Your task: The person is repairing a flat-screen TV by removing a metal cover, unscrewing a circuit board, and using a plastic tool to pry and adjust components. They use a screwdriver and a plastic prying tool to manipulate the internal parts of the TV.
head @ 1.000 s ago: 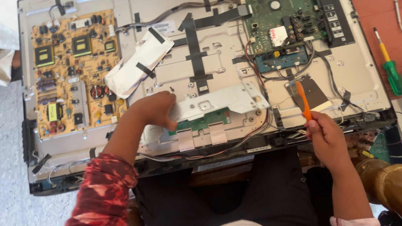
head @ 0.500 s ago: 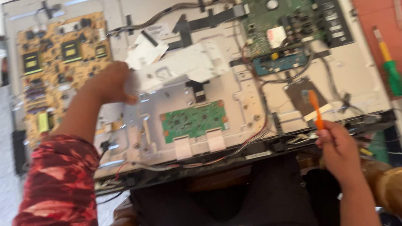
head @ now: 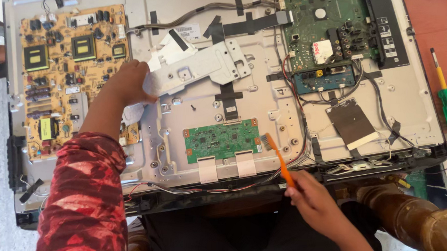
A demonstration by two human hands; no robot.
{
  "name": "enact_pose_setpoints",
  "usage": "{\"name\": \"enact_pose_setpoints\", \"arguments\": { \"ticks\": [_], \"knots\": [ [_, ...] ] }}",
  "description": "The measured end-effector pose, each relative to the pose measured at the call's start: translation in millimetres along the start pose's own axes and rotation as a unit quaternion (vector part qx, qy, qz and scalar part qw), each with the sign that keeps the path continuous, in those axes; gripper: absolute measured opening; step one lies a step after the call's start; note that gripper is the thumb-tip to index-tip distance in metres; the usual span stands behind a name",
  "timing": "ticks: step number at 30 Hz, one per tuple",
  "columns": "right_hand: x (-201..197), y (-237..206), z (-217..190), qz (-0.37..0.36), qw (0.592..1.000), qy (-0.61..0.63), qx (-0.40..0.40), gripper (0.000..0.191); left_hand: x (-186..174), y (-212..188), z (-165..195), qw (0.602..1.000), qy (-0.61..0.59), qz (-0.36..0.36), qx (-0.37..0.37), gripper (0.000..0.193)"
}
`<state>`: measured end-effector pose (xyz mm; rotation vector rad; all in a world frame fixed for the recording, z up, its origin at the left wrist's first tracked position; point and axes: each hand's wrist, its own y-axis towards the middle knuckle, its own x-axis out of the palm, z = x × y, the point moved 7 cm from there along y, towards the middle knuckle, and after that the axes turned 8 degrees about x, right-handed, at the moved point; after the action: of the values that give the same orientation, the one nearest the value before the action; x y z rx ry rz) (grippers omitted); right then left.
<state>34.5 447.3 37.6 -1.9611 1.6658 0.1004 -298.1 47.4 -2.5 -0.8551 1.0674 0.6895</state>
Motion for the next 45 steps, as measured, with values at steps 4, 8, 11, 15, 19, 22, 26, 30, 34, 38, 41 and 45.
{"name": "enact_pose_setpoints", "arguments": {
  "ticks": [4, 8, 11, 15, 19, 22, 26, 30, 34, 38, 41, 45],
  "knots": [
    [10.3, 0.8, 5.0, -0.036, 0.991, 0.087, 0.094, 0.04, -14.3, -15.6, 34.7, 0.992, 0.047, 0.117, 0.016, 0.082],
    [9.0, -1.1, 16.7, -0.022, 0.983, 0.046, 0.176, 0.046, -5.2, -68.0, 117.7, 0.948, -0.074, 0.291, 0.105, 0.068],
    [9.5, 9.0, 7.2, 0.001, 0.99, -0.103, 0.096, 0.042, 22.8, -128.2, 157.2, 0.922, -0.134, 0.36, 0.042, 0.049],
    [21.2, 38.7, -14.4, 0.033, 0.944, -0.327, -0.034, 0.04, 53.8, -163.1, 174.3, 0.925, -0.182, 0.334, 0.012, 0.039],
    [44.6, 74.1, -37.7, 0.001, 0.911, -0.39, -0.138, 0.046, 60.5, -163.2, 174.8, 0.926, -0.177, 0.331, 0.037, 0.042],
    [58.4, 97.3, -44.0, -0.04, 0.892, -0.424, -0.154, 0.041, 62.8, -160.3, 171.9, 0.916, -0.2, 0.346, 0.036, 0.041],
    [57.1, 117.6, -43.5, -0.045, 0.874, -0.46, -0.148, 0.04, 68.4, -160.9, 171.3, 0.911, -0.21, 0.353, 0.028, 0.039],
    [56.1, 134.5, -26.2, -0.117, 0.837, -0.527, -0.084, 0.035, 69.0, -163.1, 171.3, 0.893, -0.227, 0.385, 0.049, 0.037],
    [54.4, 149.1, -26.9, -0.124, 0.835, -0.522, -0.124, 0.045, 70.2, -162.7, 168.2, 0.874, -0.241, 0.419, 0.049, 0.023],
    [55.3, 156.5, -21.5, -0.142, 0.815, -0.553, -0.1, 0.038, 76.0, -159.7, 165.3, 0.868, -0.242, 0.43, 0.049, 0.022],
    [62.9, 152.3, -36.0, -0.125, 0.803, -0.555, -0.179, 0.048, 81.6, -158.0, 163.7, 0.861, -0.248, 0.441, 0.054, 0.018],
    [70.4, 155.0, -44.8, -0.129, 0.806, -0.534, -0.22, 0.049, 89.0, -153.4, 162.6, 0.865, -0.235, 0.442, 0.042, 0.016]
  ]
}}
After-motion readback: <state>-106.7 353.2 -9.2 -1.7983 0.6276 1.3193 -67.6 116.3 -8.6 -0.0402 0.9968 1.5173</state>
